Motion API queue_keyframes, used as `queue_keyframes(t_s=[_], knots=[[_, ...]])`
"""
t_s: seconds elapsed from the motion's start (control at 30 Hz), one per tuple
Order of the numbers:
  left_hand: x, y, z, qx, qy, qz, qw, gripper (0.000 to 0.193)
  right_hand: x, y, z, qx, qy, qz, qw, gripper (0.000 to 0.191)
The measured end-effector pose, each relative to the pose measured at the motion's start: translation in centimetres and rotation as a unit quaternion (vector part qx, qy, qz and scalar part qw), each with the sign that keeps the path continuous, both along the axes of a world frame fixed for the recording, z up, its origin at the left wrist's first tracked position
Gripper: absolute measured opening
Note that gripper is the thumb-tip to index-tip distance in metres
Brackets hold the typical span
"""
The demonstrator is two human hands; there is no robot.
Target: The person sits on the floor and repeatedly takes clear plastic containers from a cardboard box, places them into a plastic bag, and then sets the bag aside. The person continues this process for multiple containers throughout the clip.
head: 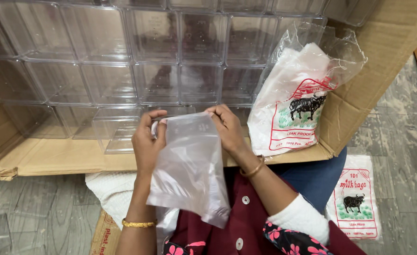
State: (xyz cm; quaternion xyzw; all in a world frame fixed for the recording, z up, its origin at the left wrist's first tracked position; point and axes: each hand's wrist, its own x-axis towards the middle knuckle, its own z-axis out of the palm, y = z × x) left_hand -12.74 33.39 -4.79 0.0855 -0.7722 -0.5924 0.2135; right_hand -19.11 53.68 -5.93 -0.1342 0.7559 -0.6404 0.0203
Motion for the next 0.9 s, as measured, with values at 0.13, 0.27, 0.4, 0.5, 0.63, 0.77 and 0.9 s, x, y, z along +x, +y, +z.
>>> queue_keyframes(t_s=[0.13, 0.27, 0.4, 0.5, 0.63, 0.77, 0.9], knots=[[-0.6, 1.7, 1.7, -0.036, -0.028, -0.012, 0.999, 0.013, 0.3, 2.1, 0.3, -0.264, -0.272, 0.148, 0.913, 0.046], [-1.8, 4.9, 4.8, -0.015, -0.116, -0.111, 0.987, 0.018, 3.6, 6.5, -0.8, -0.112, -0.219, 0.369, 0.896, 0.04], [-1.2, 6.1, 6.1, 0.018, -0.088, -0.19, 0.978, 0.036, 4.4, 16.7, 0.4, -0.227, -0.027, 0.154, 0.961, 0.039], [-0.7, 5.9, 5.2, 0.076, -0.12, -0.191, 0.971, 0.04, 2.3, 30.7, 3.2, -0.302, 0.138, -0.231, 0.915, 0.038], [-0.4, 5.7, 3.4, 0.095, -0.144, -0.184, 0.968, 0.036, 2.2, 41.6, 0.6, -0.225, 0.115, -0.627, 0.737, 0.038], [-0.3, 5.7, 2.2, 0.147, -0.146, -0.213, 0.955, 0.032, 1.9, 40.7, -3.5, -0.216, -0.089, -0.683, 0.692, 0.038], [-0.3, 6.0, 1.5, 0.197, -0.127, -0.247, 0.94, 0.033, -2.1, 38.3, -3.0, -0.303, -0.256, -0.436, 0.808, 0.039]])
